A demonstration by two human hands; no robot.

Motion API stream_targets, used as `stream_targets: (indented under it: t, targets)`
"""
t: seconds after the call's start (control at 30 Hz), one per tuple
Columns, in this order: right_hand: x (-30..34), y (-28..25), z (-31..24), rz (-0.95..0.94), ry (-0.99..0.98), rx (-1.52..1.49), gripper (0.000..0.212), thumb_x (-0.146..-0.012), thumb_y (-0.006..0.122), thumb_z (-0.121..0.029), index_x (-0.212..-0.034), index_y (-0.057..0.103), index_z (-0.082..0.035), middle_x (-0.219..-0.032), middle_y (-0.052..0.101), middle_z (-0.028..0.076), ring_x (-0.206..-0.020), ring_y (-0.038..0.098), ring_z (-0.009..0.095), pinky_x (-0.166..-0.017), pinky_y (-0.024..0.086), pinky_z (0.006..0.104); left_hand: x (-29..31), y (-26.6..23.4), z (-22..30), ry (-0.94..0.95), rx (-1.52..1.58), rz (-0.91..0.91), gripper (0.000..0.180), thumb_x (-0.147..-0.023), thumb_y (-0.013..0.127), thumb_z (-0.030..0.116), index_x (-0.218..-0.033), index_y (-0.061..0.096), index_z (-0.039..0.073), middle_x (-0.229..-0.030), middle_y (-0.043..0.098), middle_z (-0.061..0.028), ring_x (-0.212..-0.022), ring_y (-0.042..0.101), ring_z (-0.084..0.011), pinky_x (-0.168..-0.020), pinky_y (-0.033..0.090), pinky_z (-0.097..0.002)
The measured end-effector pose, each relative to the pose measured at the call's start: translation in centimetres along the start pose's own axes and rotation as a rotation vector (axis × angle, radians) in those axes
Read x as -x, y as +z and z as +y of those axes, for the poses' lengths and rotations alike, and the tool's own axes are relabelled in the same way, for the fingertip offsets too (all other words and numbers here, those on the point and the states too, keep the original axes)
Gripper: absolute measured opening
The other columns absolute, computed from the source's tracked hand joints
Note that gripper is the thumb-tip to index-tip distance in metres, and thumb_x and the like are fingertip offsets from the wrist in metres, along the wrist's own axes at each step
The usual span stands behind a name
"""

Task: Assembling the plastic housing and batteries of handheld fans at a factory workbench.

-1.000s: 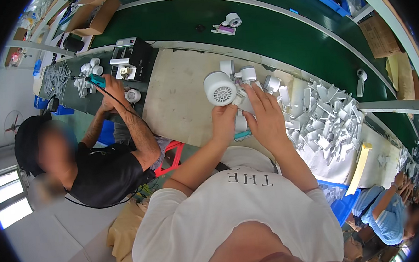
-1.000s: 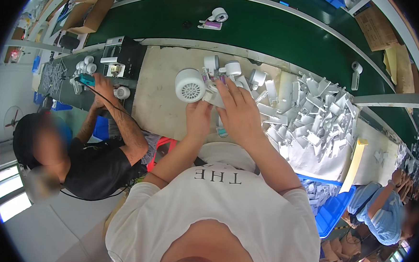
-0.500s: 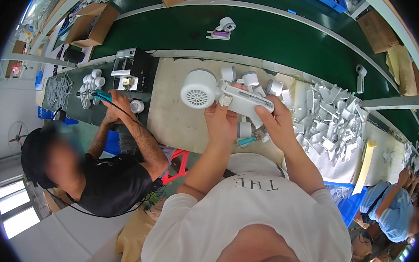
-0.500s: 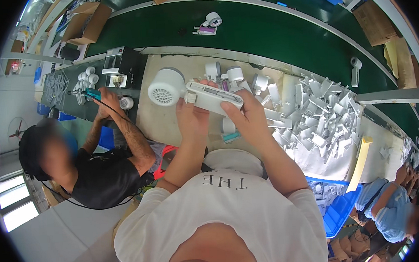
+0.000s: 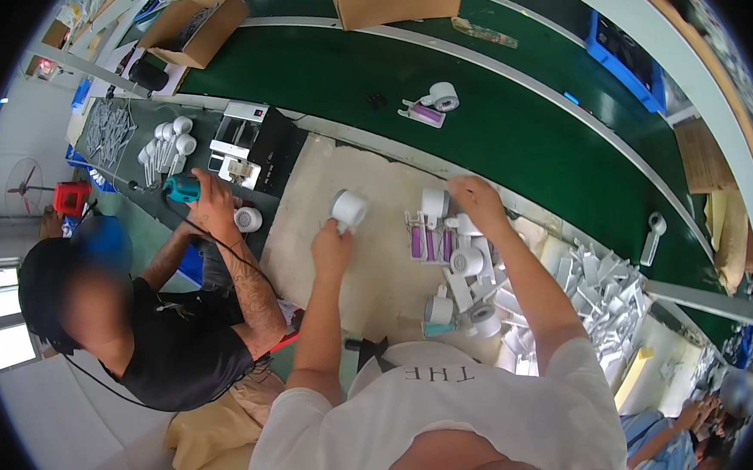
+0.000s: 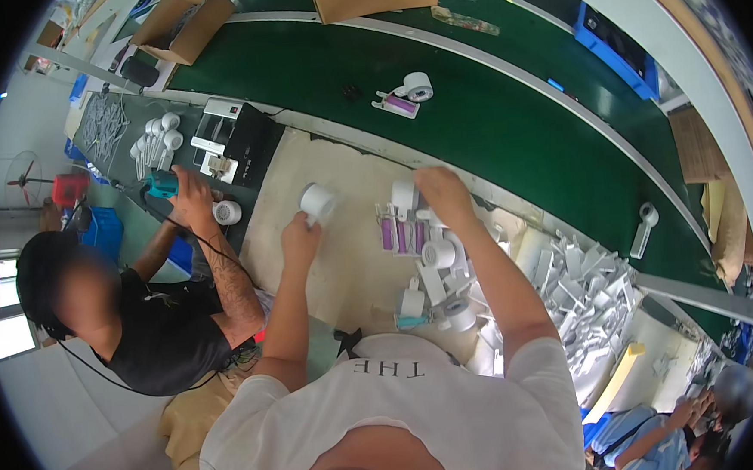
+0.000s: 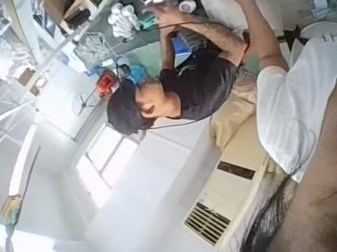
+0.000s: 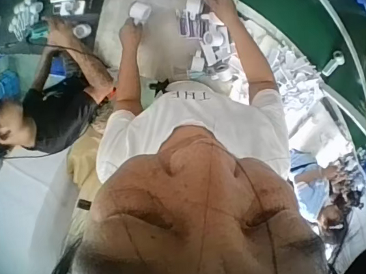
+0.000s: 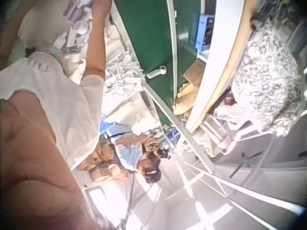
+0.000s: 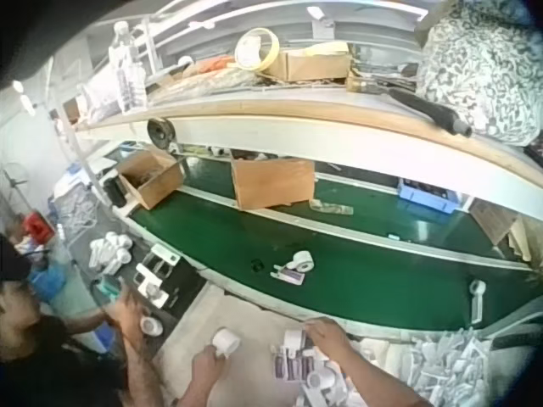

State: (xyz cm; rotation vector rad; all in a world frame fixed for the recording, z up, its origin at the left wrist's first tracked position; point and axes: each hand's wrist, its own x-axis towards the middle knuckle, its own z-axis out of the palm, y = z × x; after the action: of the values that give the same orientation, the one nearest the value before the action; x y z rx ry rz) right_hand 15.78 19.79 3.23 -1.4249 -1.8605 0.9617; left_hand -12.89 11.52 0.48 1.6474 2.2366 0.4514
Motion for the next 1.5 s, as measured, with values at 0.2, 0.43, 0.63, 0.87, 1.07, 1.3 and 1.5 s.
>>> stream_targets:
  t: [0.2, 0.43, 0.63, 0.87, 1.07, 1.3, 1.5]
  targets:
    - [-14.0, 5.8, 7.5, 0.286, -0.161, 0.546, 0.036, -0.081, 0.053, -0.021, -0.113, 0.049, -0.006, -0.117, 0.048, 0.014, -0.106, 0.046, 0.030, -0.085, 0.041, 0.0395, -1.5, 0.2, -4.0, -0.276, -0.155, -0.051, 0.037, -0.070, 0.058, 0.016, -0.104, 0.049, 0.003, -0.088, 0.060, -0.0205, -0.080, 0.058, -0.0358, -0.071, 0.045, -0.0412]
    - [-14.8, 5.1, 6.8, 0.033, 0.189, 0.297, 0.048, -0.072, 0.066, -0.023, -0.111, 0.046, -0.004, -0.103, 0.052, 0.013, -0.087, 0.054, 0.024, -0.072, 0.046, 0.0350, 0.5, 1.9, 0.9, 0.009, 0.521, 0.010, 0.037, -0.080, 0.053, 0.019, -0.110, 0.045, -0.001, -0.107, 0.055, -0.0158, -0.094, 0.054, -0.0280, -0.081, 0.043, -0.0334]
    - [-4.2, 2.4, -0.9, -0.102, 0.332, -0.711, 0.038, -0.076, 0.062, -0.013, -0.109, 0.046, 0.001, -0.091, 0.055, 0.008, -0.077, 0.055, 0.016, -0.069, 0.045, 0.0266, -0.7, 2.1, 10.5, -0.416, 1.593, -0.331, 0.043, -0.092, 0.022, 0.032, -0.116, 0.038, 0.001, -0.117, 0.050, -0.0161, -0.100, 0.053, -0.0245, -0.084, 0.043, -0.0335]
    - [12.8, 1.0, -9.6, 0.194, -0.120, 0.236, 0.050, -0.067, 0.069, -0.015, -0.111, 0.047, -0.005, -0.103, 0.048, 0.016, -0.095, 0.047, 0.033, -0.080, 0.041, 0.0379, 8.3, -1.1, 14.6, -0.442, 1.644, -0.330, 0.029, -0.090, 0.032, 0.025, -0.105, 0.045, 0.005, -0.100, 0.056, -0.0086, -0.084, 0.057, -0.0151, -0.072, 0.046, -0.0280]
    - [19.8, -3.5, -10.7, 0.337, -0.341, 0.254, 0.076, -0.059, 0.075, -0.029, -0.124, 0.039, -0.012, -0.126, 0.035, 0.016, -0.121, 0.031, 0.033, -0.098, 0.028, 0.0402, 11.4, -4.6, 15.2, -0.376, 1.769, -0.743, 0.033, -0.084, 0.037, 0.024, -0.105, 0.048, 0.002, -0.084, 0.059, -0.0121, -0.070, 0.060, -0.0214, -0.061, 0.050, -0.0327]
    - [20.7, -6.1, -6.7, -0.001, 0.056, -0.973, 0.090, -0.056, 0.075, -0.005, -0.130, 0.025, -0.008, -0.124, 0.034, 0.012, -0.118, 0.034, 0.024, -0.095, 0.034, 0.0367, 14.9, -7.1, 15.8, -0.341, 1.799, -1.280, 0.036, -0.084, 0.033, 0.027, -0.102, 0.051, 0.001, -0.078, 0.061, -0.0186, -0.063, 0.060, -0.0270, -0.059, 0.050, -0.0355]
    - [23.0, -3.9, -9.2, 0.388, -0.206, 0.004, 0.092, -0.051, 0.078, -0.005, -0.128, 0.027, -0.009, -0.127, 0.027, 0.016, -0.119, 0.030, 0.031, -0.093, 0.034, 0.0398, 16.7, -8.3, 17.1, -0.459, 1.837, -1.378, 0.033, -0.083, 0.040, 0.030, -0.100, 0.052, 0.004, -0.078, 0.058, -0.0136, -0.062, 0.059, -0.0243, -0.054, 0.049, -0.0371]
